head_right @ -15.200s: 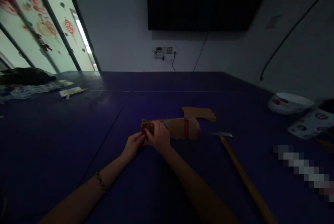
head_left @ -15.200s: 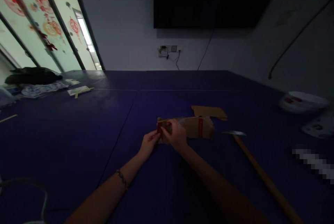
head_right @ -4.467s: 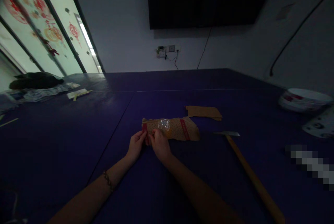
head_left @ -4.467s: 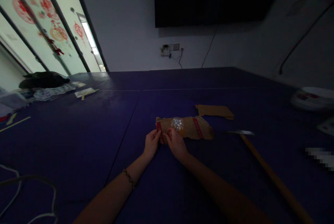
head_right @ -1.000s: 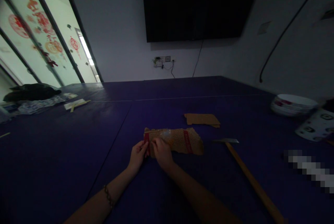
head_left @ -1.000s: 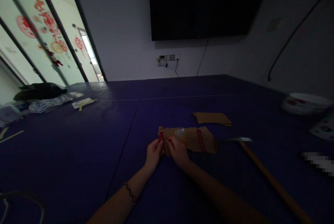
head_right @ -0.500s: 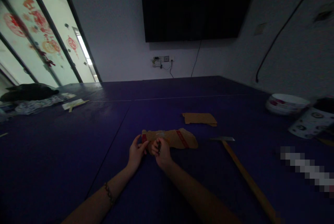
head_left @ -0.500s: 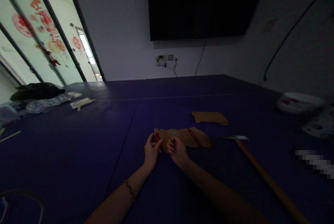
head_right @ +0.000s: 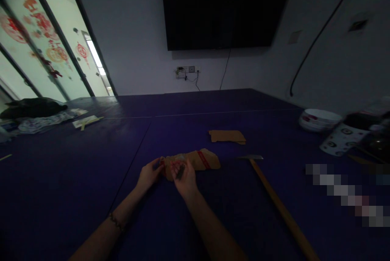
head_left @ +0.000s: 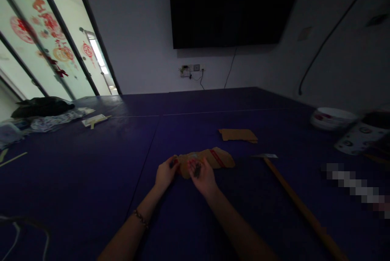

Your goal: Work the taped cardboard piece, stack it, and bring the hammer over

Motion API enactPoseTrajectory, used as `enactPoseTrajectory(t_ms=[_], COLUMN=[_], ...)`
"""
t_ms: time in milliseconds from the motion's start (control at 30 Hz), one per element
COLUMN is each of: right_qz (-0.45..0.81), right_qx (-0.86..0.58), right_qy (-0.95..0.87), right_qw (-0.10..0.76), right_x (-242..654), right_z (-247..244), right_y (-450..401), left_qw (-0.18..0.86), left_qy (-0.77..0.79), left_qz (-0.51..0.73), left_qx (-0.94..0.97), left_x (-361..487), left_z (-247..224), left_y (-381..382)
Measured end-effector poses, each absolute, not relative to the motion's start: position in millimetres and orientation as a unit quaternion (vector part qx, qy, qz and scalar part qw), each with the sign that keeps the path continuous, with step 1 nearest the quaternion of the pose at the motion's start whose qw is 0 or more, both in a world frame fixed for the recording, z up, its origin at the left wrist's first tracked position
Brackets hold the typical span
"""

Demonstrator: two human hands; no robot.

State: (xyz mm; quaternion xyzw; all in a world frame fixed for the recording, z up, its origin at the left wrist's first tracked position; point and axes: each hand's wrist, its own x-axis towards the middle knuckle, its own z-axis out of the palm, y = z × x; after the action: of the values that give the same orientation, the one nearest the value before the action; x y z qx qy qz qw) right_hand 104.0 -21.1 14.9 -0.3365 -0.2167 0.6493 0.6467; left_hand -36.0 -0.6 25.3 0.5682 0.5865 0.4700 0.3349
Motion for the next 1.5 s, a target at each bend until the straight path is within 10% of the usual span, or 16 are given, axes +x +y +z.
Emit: enactPoseTrajectory(t_ms=[1000,1500], right_qz=[0.658,0.703], right_qx=[-0.332,-0.337], right_qy=[-0.245,-0.268], right_qw=[0.63,0.566], right_x=[58.9,66.3], right_z=[-5.7,-2.8], right_y=[-51.5,-50.6], left_qw=[0.234,-0.068], left_qy=[0.639,0.782], left_qz=[0.192,-0.057], left_qx=[0.707,0.616], left_x=[-23.9,-158.8], left_z=[41.8,45.7], left_y=[-45.8,-49.7])
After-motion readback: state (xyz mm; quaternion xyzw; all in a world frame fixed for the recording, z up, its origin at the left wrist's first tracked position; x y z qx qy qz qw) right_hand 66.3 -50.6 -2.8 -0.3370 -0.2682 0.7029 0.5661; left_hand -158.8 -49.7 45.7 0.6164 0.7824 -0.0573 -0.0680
